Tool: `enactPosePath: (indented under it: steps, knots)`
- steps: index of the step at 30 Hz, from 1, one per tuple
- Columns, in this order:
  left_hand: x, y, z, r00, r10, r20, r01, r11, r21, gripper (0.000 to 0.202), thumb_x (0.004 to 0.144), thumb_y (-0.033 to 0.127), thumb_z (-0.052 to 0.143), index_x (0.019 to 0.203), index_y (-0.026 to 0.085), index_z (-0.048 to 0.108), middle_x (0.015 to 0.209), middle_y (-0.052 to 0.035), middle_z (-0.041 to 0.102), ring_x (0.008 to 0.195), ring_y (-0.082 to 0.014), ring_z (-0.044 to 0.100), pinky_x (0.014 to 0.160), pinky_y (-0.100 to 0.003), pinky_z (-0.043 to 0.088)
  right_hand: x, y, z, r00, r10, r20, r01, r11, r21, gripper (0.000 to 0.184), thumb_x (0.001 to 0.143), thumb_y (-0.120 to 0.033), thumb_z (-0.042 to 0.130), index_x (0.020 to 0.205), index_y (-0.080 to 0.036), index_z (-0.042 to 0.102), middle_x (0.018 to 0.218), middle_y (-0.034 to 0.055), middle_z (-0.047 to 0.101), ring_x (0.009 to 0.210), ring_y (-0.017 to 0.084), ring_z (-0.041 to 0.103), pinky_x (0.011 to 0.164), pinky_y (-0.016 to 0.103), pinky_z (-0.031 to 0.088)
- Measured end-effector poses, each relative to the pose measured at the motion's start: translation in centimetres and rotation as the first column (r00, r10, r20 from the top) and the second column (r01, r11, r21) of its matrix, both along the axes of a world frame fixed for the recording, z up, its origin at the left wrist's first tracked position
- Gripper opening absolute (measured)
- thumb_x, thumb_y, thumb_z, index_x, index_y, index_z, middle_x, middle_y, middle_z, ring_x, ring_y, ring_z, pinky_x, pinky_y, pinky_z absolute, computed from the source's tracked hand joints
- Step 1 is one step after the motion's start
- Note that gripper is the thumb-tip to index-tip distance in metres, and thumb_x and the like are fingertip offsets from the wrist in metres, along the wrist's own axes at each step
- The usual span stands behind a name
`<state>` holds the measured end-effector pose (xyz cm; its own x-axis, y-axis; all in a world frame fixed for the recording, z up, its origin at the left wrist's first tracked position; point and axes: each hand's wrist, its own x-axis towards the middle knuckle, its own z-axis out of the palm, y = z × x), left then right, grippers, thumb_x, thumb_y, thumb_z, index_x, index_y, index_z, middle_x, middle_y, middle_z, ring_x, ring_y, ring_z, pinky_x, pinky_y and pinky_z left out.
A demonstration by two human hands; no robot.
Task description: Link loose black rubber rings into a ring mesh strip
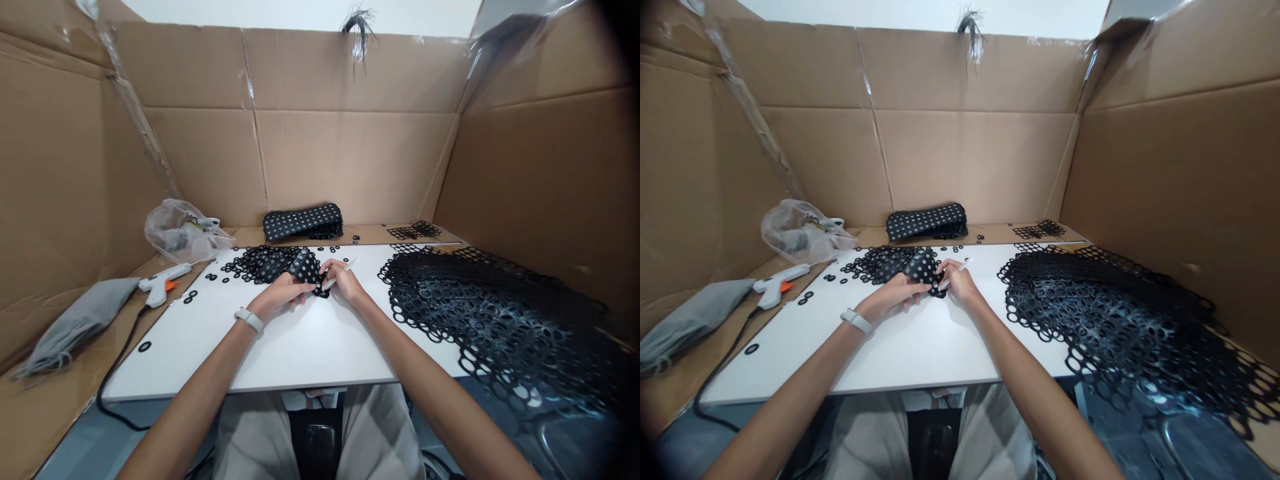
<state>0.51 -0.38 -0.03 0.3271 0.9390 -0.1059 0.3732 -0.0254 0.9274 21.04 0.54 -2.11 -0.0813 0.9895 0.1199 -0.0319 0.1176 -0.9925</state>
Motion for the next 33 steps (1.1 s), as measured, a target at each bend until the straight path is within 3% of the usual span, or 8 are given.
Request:
enactPosePath:
  steps: [4, 13, 22, 33]
  knots:
    - [0.6, 0.0, -0.5, 1.0, 0.007, -0.016, -0.007, 1.0, 0.028, 0.028, 0.079, 0.035, 0.089, 0.08, 0.017, 0.068, 0.058, -0.0008, 0.064, 0.046, -0.0137, 0.054, 0.039, -0.023, 0.037, 0.0, 0.0, -0.1, 1.0, -0.01, 0.007, 0.01, 1.0, 0.001, 0.032, 0.104, -0.041, 0.065, 0.083, -0.017, 0.067, 0.066, -0.0027, 0.061, 0.06, 0.014, 0.059, 0.06, 0.027, 0.048]
    - [0.8, -0.4, 0.0, 0.993, 0.1, 0.059, -0.101, 0.995, 0.021, 0.036, 0.081, 0.031, 0.085, 0.061, 0.018, 0.058, 0.048, 0.0008, 0.055, 0.041, -0.0091, 0.042, 0.042, -0.024, 0.032, -0.2, -0.3, 0.3, 0.998, -0.06, 0.01, 0.06, 0.998, 0.033, 0.017, 0.093, -0.031, 0.063, 0.083, -0.018, 0.065, 0.074, -0.0004, 0.061, 0.066, 0.015, 0.059, 0.062, 0.028, 0.051]
    - [0.4, -0.1, -0.5, 0.956, 0.241, 0.166, -0.24, 0.97, -0.029, 0.053, 0.068, 0.043, 0.097, 0.06, 0.022, 0.048, 0.05, 0.0035, 0.049, 0.045, -0.0096, 0.04, 0.044, -0.025, 0.026, -0.3, -0.9, 0.4, 0.993, -0.056, 0.105, 0.049, 0.996, 0.072, 0.015, 0.083, -0.03, 0.056, 0.091, -0.022, 0.066, 0.057, -0.003, 0.057, 0.053, 0.016, 0.053, 0.051, 0.023, 0.036]
    - [0.3, 0.5, -1.0, 0.945, 0.294, 0.144, -0.286, 0.955, -0.077, 0.058, 0.066, 0.042, 0.099, 0.056, 0.023, 0.045, 0.045, 0.004, 0.045, 0.043, -0.0094, 0.038, 0.044, -0.026, 0.023, -0.9, -1.4, 0.4, 0.984, -0.006, 0.177, -0.026, 0.984, 0.177, 0.014, 0.082, -0.026, 0.058, 0.091, -0.023, 0.068, 0.086, 0.0007, 0.07, 0.069, 0.017, 0.062, 0.065, 0.027, 0.045]
